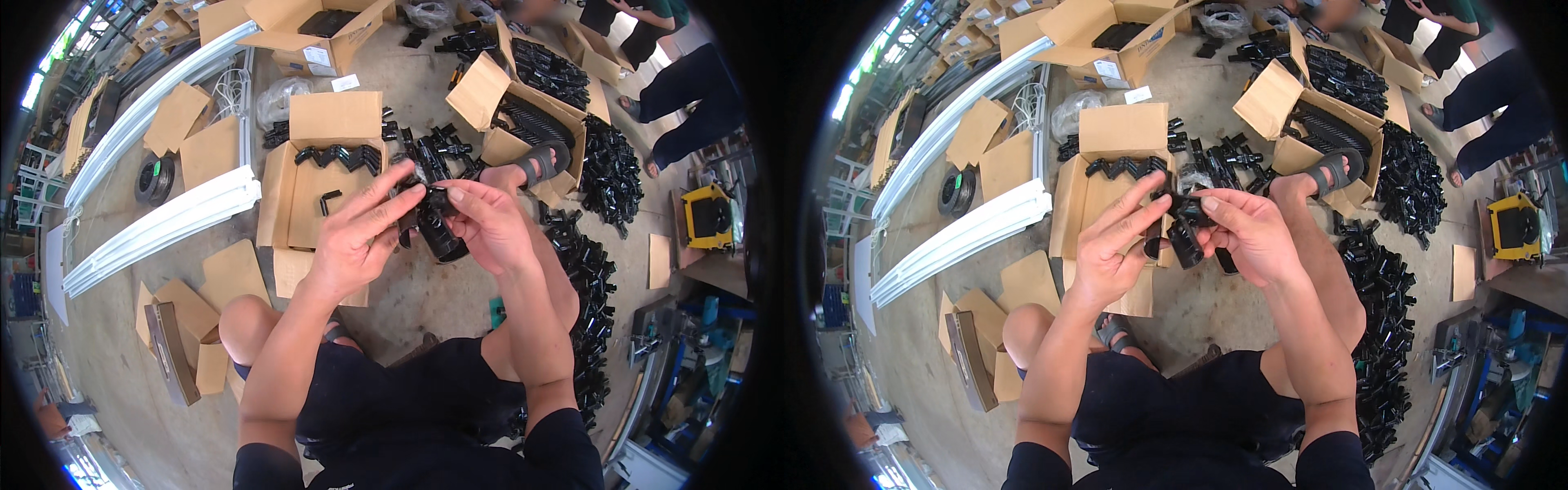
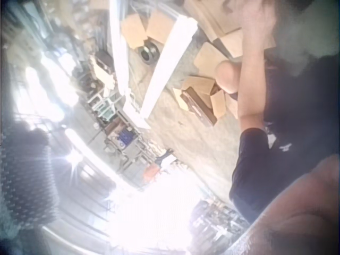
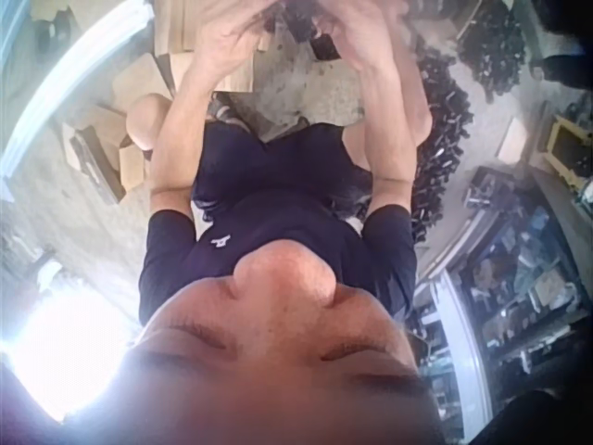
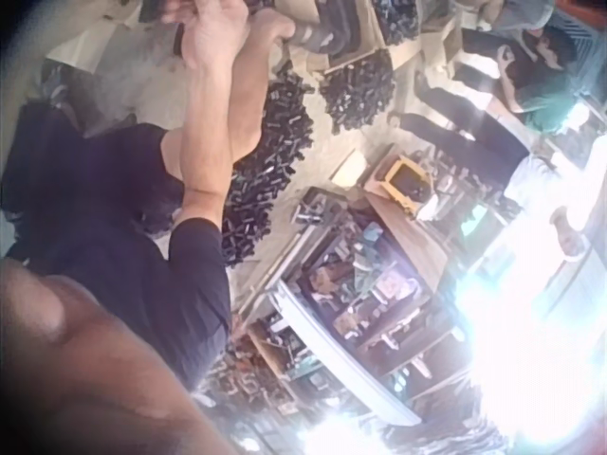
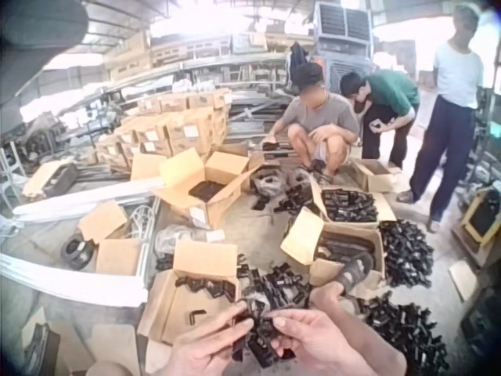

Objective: The person sits on the floor in a warehouse and assembles small black plastic components by hand. They pick up individual parts from cardboard boxes, fit them together, and place the assembled units into a separate box.

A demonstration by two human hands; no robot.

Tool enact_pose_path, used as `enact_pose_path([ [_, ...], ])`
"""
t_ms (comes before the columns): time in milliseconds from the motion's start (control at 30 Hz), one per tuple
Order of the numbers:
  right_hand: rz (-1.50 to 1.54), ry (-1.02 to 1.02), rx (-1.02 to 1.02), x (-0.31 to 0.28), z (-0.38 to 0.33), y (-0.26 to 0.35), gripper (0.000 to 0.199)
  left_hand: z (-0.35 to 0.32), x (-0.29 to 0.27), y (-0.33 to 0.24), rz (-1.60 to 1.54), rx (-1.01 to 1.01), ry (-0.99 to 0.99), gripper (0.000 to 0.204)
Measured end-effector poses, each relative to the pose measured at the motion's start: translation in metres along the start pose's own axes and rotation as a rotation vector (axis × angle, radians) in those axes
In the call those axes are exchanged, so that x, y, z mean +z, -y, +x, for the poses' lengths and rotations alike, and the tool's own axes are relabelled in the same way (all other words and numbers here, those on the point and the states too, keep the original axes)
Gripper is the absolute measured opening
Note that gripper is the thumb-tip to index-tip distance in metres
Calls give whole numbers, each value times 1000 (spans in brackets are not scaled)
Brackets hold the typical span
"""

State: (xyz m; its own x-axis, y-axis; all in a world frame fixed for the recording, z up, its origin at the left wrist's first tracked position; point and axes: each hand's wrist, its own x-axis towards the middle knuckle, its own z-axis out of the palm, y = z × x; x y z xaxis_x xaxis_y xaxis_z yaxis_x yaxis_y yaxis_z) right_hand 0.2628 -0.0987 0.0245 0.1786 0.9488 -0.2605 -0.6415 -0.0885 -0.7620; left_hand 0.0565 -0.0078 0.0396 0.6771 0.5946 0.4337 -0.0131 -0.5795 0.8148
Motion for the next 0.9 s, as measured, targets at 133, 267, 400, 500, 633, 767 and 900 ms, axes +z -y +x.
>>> enact_pose_path([
  [133,-72,69,127,-4,-1,-4,26,2,-3,7,162,138,26,58],
  [267,-255,73,147,0,-2,-2,25,-9,0,7,-47,-103,-14,46],
  [400,-837,-66,-675,1,3,-26,30,-20,15,16,-169,-338,-65,40],
  [500,-830,23,-673,14,-8,-16,36,-19,20,14,86,-288,-19,40],
  [633,-955,55,-640,18,-15,1,29,-12,17,-4,-66,-369,78,33],
  [767,-1003,189,-638,7,-17,13,36,-13,21,-3,-60,-304,126,38],
  [900,-1000,209,-534,10,-24,14,35,-12,19,-16,-209,-392,160,77],
])
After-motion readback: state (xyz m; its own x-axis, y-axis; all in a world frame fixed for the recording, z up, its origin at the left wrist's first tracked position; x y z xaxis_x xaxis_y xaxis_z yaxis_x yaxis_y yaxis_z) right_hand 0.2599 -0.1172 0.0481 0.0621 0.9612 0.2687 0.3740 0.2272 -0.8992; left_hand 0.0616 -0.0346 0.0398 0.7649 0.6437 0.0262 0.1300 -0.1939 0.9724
